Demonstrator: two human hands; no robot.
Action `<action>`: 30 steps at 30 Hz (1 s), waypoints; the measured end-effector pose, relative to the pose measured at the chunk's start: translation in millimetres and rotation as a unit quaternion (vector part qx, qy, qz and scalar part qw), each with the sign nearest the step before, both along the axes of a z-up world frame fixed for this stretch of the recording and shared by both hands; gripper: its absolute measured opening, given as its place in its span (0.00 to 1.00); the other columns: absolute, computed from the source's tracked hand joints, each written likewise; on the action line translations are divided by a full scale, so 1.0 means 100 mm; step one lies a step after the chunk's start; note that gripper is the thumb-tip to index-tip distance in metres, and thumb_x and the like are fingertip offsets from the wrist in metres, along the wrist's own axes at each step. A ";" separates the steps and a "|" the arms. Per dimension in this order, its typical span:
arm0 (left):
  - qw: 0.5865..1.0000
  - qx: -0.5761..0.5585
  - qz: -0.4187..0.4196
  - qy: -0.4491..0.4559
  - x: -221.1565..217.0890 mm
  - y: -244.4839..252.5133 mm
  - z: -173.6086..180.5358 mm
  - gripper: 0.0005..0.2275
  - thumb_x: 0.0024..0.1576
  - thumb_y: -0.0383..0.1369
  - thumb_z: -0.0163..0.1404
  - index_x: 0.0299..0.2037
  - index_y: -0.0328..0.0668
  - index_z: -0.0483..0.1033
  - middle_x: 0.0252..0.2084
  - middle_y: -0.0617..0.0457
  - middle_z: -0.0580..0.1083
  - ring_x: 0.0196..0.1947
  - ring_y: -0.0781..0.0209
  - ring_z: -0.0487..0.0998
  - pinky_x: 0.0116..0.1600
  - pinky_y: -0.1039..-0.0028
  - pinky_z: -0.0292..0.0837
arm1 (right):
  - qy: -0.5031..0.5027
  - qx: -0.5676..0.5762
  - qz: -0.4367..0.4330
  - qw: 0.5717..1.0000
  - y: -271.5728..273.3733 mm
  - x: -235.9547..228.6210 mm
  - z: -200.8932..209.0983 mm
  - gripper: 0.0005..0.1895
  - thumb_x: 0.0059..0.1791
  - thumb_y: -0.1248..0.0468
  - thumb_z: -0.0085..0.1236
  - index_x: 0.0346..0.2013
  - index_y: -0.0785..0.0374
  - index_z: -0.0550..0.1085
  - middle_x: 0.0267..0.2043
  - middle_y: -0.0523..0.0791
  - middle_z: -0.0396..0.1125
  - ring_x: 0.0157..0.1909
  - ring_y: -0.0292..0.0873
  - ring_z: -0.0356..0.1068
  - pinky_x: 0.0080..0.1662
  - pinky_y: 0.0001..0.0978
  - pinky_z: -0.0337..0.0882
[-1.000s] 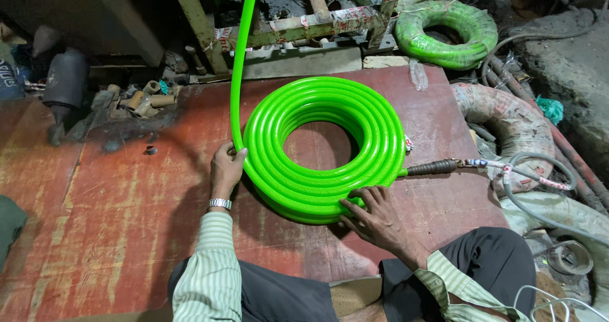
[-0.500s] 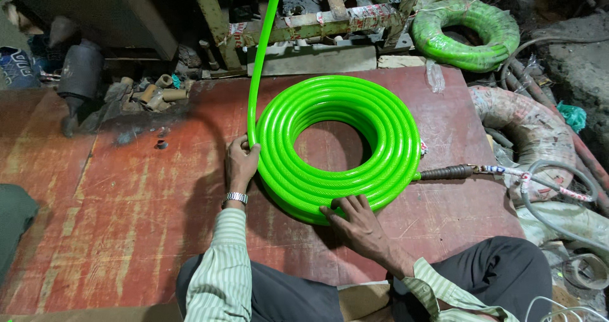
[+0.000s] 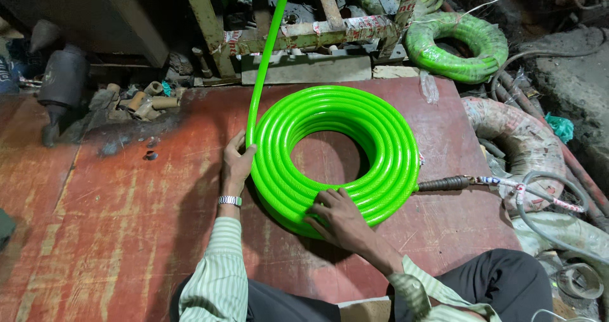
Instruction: The person coils a green hose on a flat surface, using their hands to press each loop together and maintain a tight spiral.
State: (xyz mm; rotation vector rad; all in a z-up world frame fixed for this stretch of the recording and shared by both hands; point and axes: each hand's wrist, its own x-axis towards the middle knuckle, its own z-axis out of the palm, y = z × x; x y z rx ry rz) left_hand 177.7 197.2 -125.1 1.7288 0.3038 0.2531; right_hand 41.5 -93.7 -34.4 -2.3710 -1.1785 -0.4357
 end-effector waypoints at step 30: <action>0.996 0.007 -0.050 -0.079 -0.13 -0.06 0.44 0.27 0.51 0.21 0.48 0.64 0.39 0.68 0.61 0.46 0.75 0.60 0.59 0.76 0.62 0.73 0.72 | 0.194 0.775 -0.073 0.596 -0.58 2.89 1.95 0.20 0.39 0.54 0.62 0.37 0.65 0.74 0.32 0.51 0.76 0.28 0.51 0.79 0.25 0.37 0.75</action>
